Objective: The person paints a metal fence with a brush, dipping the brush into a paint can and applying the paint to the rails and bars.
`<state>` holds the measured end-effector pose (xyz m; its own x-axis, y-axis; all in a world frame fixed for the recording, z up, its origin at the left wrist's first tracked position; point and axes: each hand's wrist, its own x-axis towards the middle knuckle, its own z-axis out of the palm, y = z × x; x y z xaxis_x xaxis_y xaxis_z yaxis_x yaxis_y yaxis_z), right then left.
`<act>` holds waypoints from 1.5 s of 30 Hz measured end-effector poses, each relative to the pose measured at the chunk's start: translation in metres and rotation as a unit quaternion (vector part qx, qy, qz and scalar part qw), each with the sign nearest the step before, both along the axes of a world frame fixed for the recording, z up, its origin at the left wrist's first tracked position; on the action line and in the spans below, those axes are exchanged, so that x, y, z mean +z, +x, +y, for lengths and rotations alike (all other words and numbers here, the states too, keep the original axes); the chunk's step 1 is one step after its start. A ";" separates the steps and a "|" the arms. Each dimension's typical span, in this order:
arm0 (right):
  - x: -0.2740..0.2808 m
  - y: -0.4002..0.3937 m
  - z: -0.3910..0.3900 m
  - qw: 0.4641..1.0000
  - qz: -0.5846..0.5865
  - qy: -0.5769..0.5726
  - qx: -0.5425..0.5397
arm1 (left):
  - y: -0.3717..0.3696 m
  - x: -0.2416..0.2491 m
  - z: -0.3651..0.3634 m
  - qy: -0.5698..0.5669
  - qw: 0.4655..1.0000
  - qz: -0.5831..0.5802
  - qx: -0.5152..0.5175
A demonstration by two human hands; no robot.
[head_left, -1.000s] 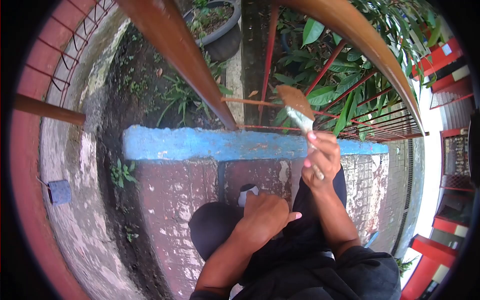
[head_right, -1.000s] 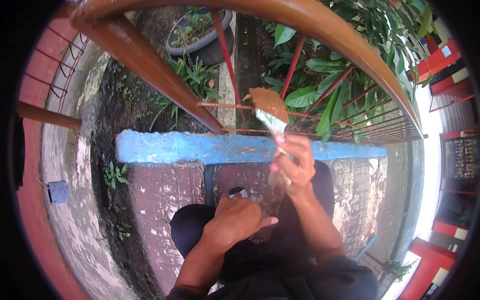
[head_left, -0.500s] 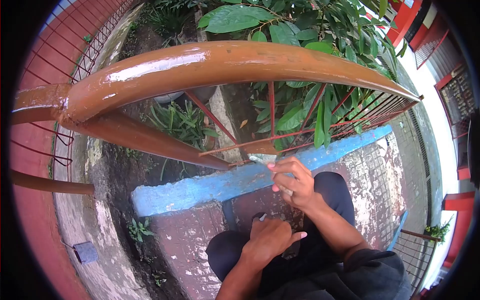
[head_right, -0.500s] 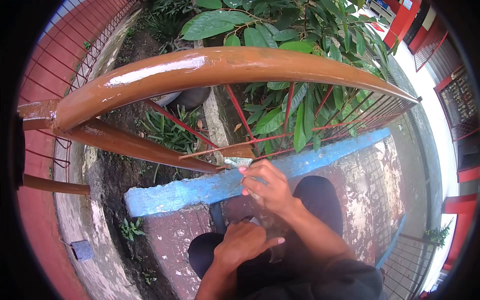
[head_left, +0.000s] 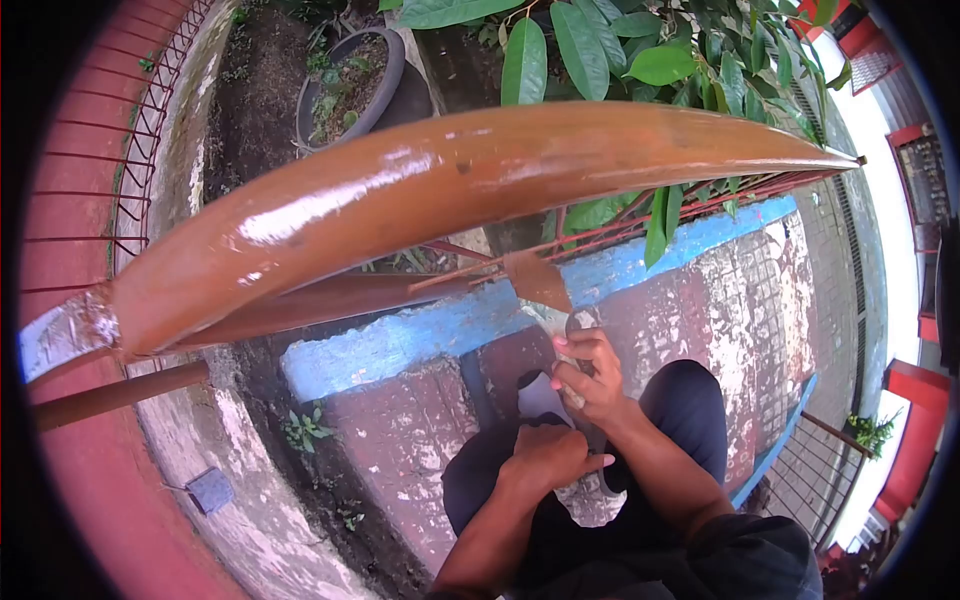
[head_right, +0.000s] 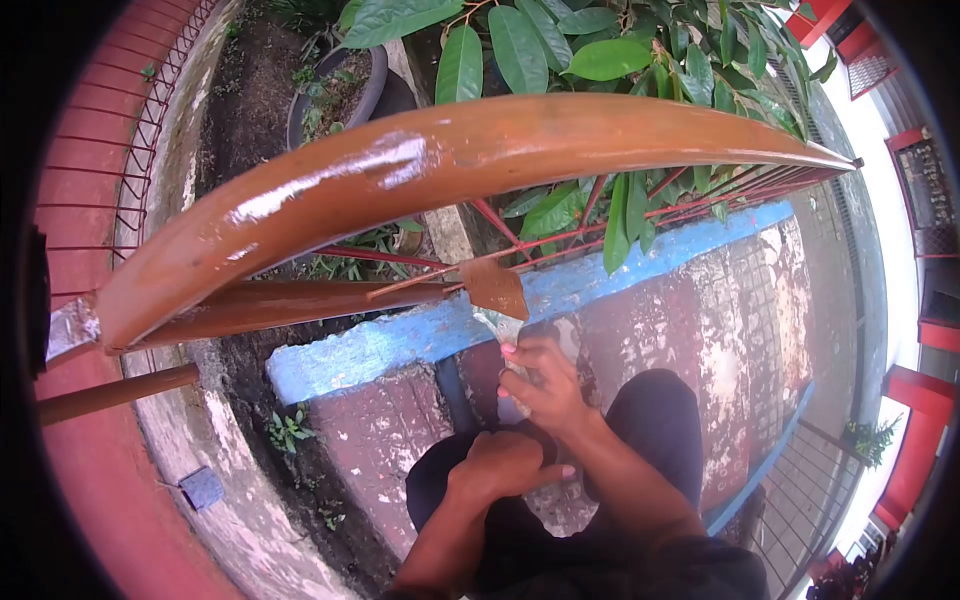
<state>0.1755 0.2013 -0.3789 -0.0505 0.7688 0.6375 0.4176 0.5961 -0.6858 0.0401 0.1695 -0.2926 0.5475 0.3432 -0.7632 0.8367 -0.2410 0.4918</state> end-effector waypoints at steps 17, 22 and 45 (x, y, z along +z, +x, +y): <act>0.181 0.072 -0.170 0.674 0.457 -0.479 -0.328 | -0.006 0.132 -0.264 0.082 0.940 -0.168 0.285; 0.291 0.118 -0.121 0.695 0.527 -0.402 -0.278 | -0.026 0.174 -0.285 0.061 0.900 -0.046 0.429; 0.394 -0.008 0.318 0.837 -0.164 -0.501 0.148 | -0.085 0.168 -0.105 0.108 0.871 -0.072 0.474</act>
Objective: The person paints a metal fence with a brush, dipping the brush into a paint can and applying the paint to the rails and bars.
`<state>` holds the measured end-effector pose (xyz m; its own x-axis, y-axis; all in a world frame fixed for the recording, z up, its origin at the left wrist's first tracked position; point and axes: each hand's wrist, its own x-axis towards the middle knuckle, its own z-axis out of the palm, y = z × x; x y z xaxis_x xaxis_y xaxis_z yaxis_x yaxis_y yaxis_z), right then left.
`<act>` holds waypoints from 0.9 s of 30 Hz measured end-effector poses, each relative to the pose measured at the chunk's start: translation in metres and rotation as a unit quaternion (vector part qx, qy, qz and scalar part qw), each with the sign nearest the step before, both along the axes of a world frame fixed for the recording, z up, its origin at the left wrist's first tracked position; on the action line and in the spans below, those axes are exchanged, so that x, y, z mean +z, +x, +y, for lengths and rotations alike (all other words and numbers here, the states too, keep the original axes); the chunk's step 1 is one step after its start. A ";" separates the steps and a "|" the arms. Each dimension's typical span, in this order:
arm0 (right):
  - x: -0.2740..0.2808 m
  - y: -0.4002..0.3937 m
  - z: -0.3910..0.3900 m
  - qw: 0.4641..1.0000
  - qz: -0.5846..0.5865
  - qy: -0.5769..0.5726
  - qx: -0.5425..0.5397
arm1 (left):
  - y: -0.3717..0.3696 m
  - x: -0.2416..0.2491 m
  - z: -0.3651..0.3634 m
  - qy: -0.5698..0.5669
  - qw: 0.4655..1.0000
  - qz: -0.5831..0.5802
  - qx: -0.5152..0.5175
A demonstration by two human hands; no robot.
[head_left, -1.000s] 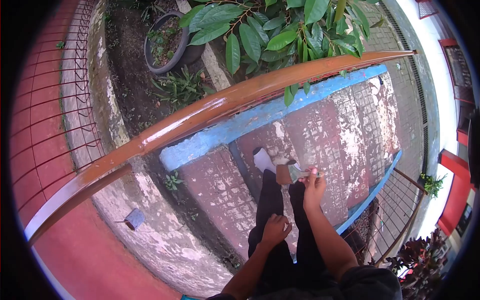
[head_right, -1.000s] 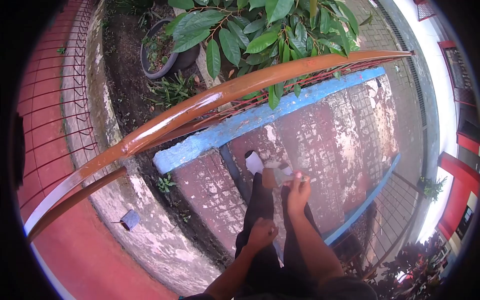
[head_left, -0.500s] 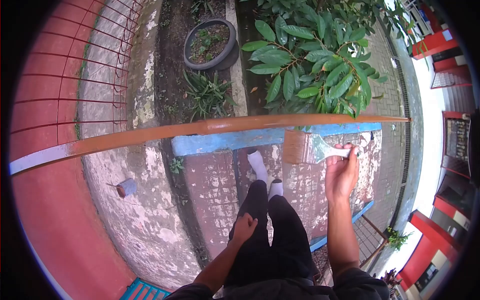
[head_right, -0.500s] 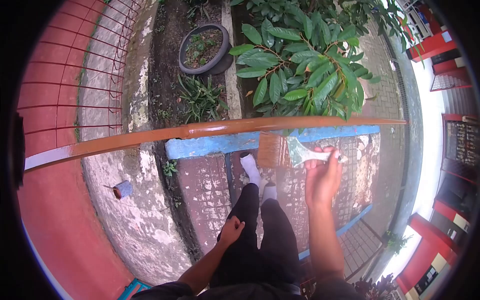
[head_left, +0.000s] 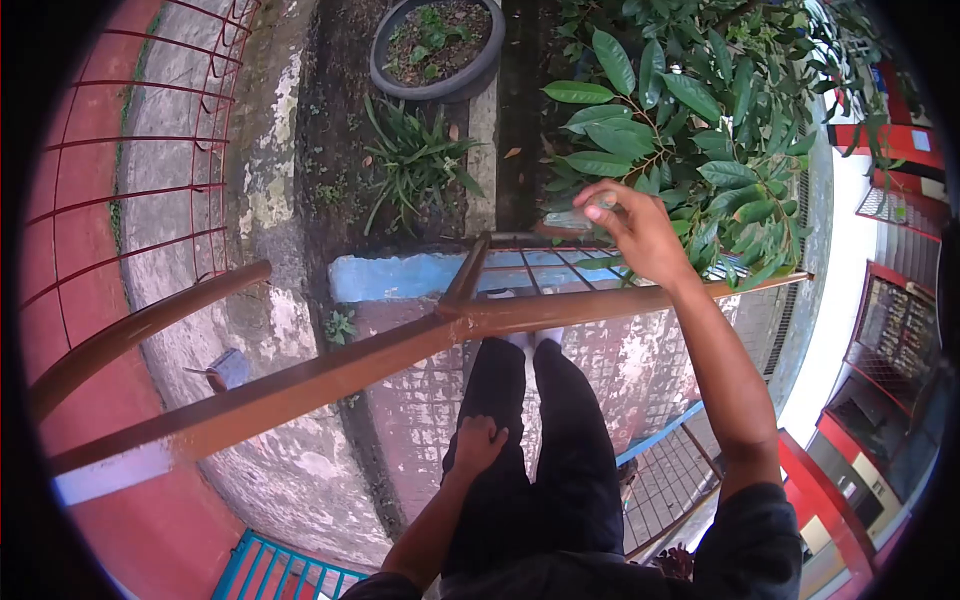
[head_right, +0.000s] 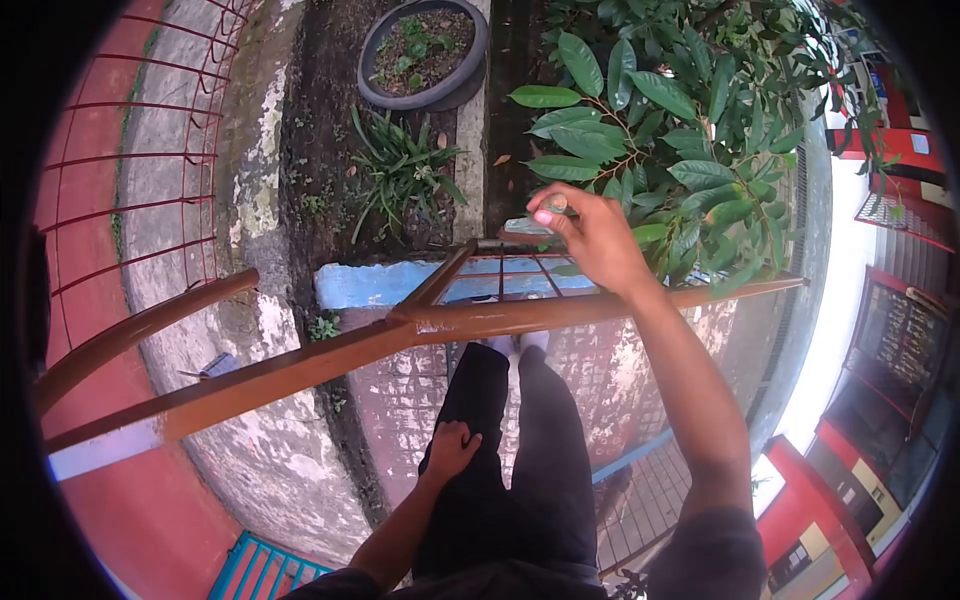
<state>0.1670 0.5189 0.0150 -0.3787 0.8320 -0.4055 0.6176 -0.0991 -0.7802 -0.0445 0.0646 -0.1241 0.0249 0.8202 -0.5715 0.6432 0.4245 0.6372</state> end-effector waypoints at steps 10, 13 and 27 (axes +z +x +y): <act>-0.188 0.005 0.042 0.984 -0.073 -0.095 0.131 | 0.011 -0.008 0.012 -0.066 0.996 -0.026 0.050; -0.220 0.012 0.041 0.983 -0.050 -0.142 0.101 | 0.019 -0.007 0.015 -0.066 0.996 -0.027 0.057; -0.237 0.040 0.048 0.951 0.113 -0.285 0.034 | 0.054 -0.012 0.029 -0.078 0.991 -0.026 0.102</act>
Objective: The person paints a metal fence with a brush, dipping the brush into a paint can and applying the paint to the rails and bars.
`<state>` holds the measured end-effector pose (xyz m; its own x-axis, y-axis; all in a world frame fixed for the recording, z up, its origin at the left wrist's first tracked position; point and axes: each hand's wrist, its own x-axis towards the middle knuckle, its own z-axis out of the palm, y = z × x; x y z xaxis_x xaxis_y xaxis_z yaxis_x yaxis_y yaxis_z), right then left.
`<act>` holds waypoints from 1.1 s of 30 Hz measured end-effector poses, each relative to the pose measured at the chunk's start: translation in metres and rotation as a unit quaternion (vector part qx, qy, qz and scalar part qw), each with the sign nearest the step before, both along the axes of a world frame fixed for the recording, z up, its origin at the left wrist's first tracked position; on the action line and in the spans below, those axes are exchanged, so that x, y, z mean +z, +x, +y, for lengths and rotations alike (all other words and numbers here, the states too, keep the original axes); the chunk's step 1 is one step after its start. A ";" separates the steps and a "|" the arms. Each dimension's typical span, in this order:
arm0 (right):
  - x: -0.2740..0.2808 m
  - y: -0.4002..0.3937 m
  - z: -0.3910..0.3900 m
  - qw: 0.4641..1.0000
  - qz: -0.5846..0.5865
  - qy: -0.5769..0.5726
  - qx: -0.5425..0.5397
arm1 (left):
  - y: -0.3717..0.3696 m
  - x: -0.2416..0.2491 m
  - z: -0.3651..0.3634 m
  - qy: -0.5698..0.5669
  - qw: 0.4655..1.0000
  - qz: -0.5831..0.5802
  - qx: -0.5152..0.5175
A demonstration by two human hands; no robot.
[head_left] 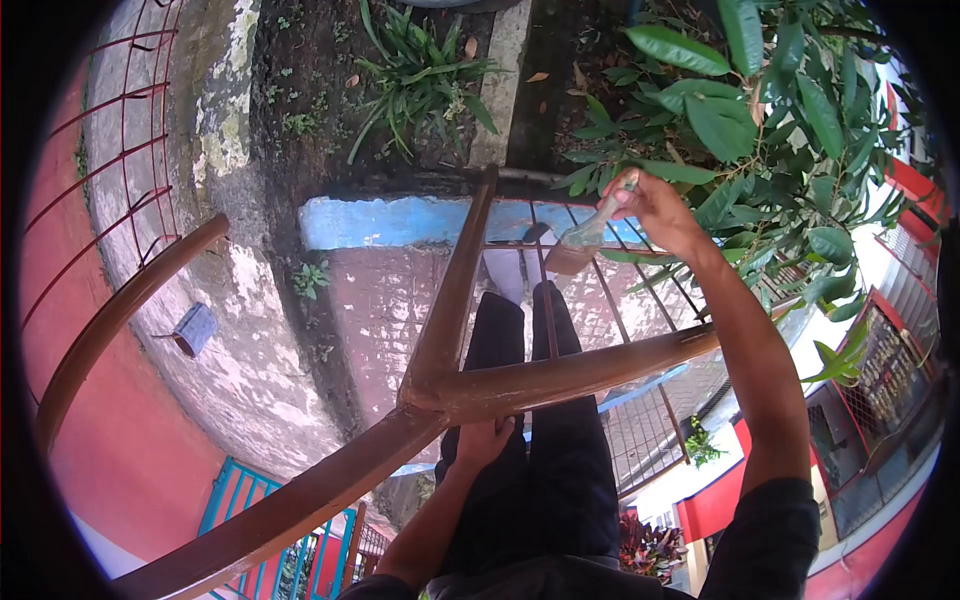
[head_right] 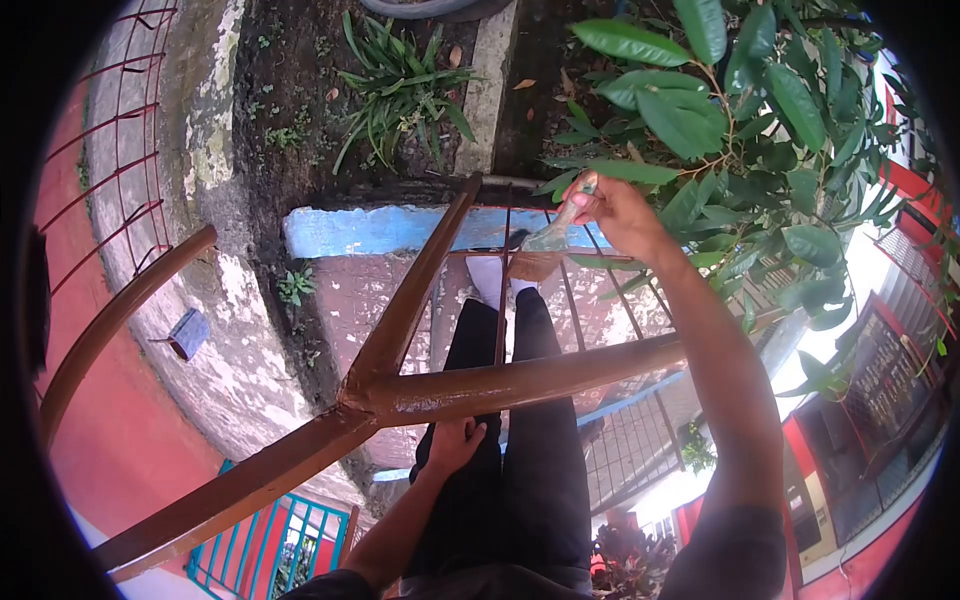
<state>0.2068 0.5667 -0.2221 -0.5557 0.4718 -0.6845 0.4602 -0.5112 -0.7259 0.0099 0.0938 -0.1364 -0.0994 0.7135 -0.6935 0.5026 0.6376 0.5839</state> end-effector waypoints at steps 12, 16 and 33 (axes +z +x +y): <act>-0.007 -0.031 -0.030 0.977 -0.078 0.177 0.088 | 0.030 -0.012 -0.021 0.051 0.998 0.024 -0.015; -0.013 -0.028 -0.023 0.987 -0.001 0.156 -0.048 | 0.043 -0.040 -0.076 0.006 0.988 -0.107 0.108; 0.057 -0.030 -0.009 0.981 0.052 -0.031 -0.185 | 0.038 -0.039 -0.050 0.014 0.738 -0.482 0.472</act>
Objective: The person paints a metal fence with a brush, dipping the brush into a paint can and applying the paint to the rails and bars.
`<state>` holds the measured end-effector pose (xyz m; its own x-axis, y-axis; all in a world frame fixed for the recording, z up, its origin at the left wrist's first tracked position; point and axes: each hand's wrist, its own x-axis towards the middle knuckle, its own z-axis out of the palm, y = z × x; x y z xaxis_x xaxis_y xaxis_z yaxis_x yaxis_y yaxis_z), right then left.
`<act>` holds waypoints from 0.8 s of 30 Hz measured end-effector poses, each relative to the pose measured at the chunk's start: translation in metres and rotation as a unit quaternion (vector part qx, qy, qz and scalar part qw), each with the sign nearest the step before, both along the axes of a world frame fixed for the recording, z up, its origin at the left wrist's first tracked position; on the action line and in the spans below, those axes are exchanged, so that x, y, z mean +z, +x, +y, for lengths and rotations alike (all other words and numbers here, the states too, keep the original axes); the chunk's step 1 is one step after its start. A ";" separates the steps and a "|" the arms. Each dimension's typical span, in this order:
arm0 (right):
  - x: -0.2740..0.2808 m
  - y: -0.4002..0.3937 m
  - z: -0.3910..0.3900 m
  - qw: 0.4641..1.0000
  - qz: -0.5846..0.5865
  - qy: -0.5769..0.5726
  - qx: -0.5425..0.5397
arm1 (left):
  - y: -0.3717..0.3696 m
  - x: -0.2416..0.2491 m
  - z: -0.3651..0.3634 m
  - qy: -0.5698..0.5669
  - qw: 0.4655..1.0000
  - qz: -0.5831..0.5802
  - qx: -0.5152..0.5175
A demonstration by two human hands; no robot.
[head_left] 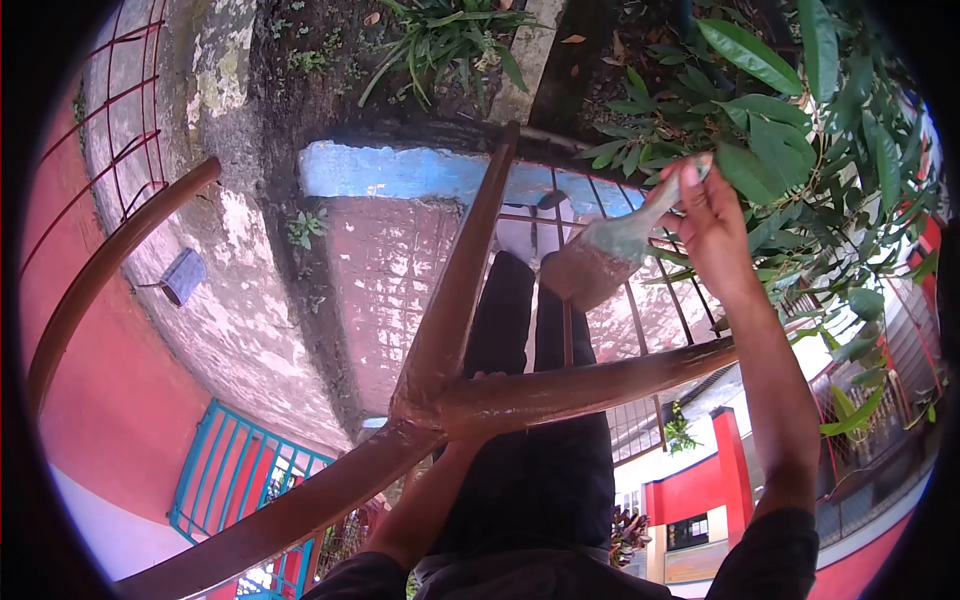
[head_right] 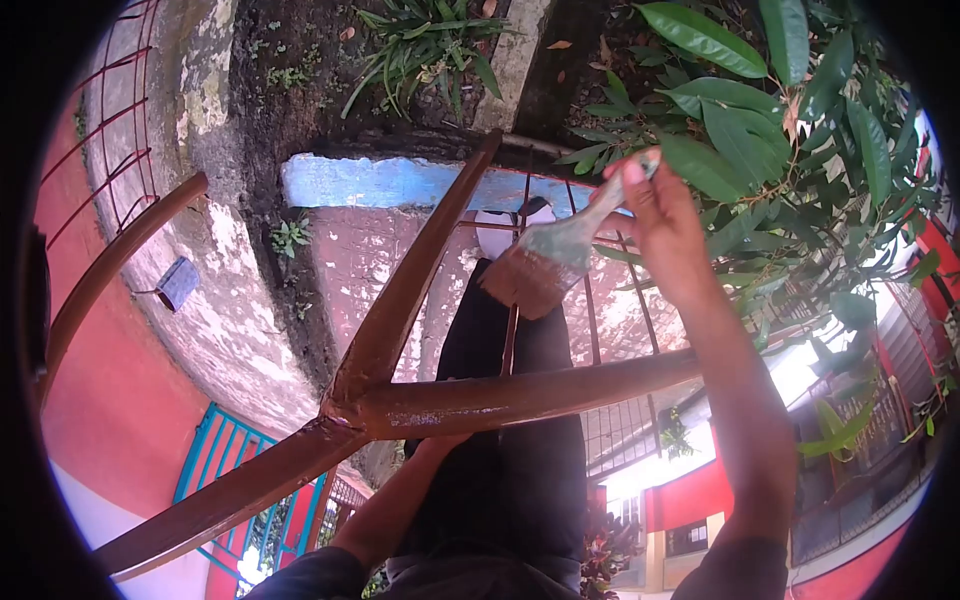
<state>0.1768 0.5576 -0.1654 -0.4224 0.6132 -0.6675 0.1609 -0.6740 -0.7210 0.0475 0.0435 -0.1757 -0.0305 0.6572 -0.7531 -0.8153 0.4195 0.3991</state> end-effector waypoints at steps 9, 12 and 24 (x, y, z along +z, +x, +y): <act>-0.018 -0.040 -0.012 0.976 -0.193 -0.088 0.037 | -0.008 0.028 -0.009 -0.074 0.889 0.330 -0.309; -0.020 -0.025 -0.010 0.965 -0.244 -0.024 0.094 | -0.018 0.022 0.061 -0.019 0.722 0.478 -0.500; 0.021 -0.091 0.007 0.923 -0.262 0.171 0.224 | -0.014 0.026 0.079 -0.060 0.743 0.467 -0.475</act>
<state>0.0854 0.5644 -0.1446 -0.3589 0.6677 -0.6522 0.7552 -0.2029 -0.6233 0.0340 0.1226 -0.1501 -0.1428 0.6462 -0.7497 0.4810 0.7073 0.5180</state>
